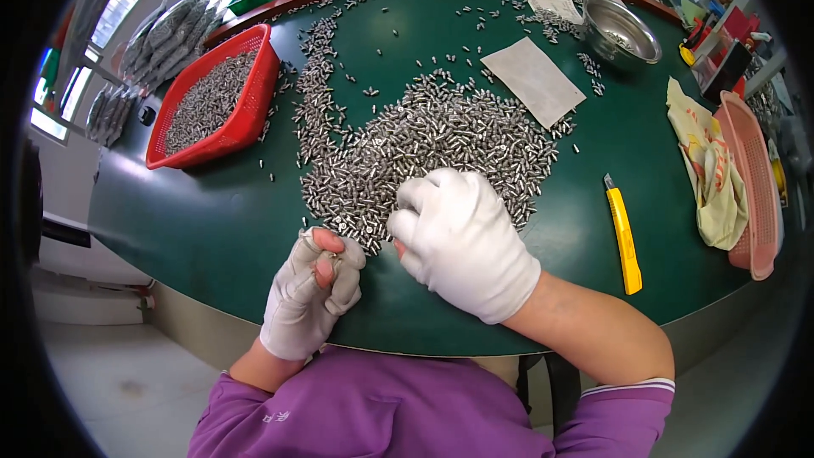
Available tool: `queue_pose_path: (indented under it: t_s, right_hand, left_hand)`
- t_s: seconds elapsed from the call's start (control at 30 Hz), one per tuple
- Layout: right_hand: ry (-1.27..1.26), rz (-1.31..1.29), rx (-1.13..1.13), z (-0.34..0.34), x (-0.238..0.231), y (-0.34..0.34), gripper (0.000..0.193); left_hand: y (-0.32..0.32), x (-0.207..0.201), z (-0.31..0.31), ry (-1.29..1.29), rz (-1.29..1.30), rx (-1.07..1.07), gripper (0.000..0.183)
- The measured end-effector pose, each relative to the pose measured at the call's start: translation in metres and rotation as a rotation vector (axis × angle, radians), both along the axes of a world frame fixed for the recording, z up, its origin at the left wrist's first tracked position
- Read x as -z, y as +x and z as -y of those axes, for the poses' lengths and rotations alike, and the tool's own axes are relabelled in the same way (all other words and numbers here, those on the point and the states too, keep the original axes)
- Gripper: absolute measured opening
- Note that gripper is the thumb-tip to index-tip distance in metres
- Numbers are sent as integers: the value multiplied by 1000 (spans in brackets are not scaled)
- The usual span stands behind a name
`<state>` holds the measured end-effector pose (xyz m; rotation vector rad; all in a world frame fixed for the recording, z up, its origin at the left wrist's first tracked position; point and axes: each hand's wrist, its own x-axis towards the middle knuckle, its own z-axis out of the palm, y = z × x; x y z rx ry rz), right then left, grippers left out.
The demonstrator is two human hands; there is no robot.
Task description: Sorting small metal pins on a workbench and placing them into a red container.
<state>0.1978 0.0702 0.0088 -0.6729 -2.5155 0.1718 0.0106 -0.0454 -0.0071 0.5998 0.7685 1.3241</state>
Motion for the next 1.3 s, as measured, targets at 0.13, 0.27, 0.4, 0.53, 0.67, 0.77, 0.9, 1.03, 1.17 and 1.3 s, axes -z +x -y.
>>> queue_pose_path:
  t_s: [0.13, 0.27, 0.4, 0.53, 0.67, 0.77, 0.9, 1.03, 1.17, 1.3]
  right_hand:
    - [-282, -249, -104, 7, -7, 2, 16]
    - [-427, -302, -184, 10, -3, 1, 19]
    - [-397, -342, -178, 9, 0, 2, 20]
    - [-269, -362, -179, 7, -1, 4, 23]
    - [-253, -339, -187, 9, 0, 5, 20]
    - [-237, -358, -170, 10, 0, 3, 20]
    - [-167, -307, -84, 6, 3, 3, 18]
    - [-84, -196, -23, -1, 3, 5, 22]
    - [-5, -106, -75, -2, 2, 1, 11]
    - [-3, -40, -99, -2, 1, -1, 13]
  left_hand:
    - [4, -16, -6, -129, -159, 98, 30]
    - [6, -17, -7, -196, -230, 212, 24]
    - [9, -22, -6, -220, -214, 158, 16]
    - [13, -16, -4, -204, -196, 83, 15]
    - [14, -16, -3, -202, -196, 76, 16]
    - [14, -18, -3, -213, -203, 68, 18]
    - [8, -15, -3, -179, -194, 92, 22]
    - [9, -9, -5, -80, -129, 61, 22]
    - [8, -5, -5, -23, -71, 83, 22]
    - [7, -6, -5, -43, -71, 95, 24]
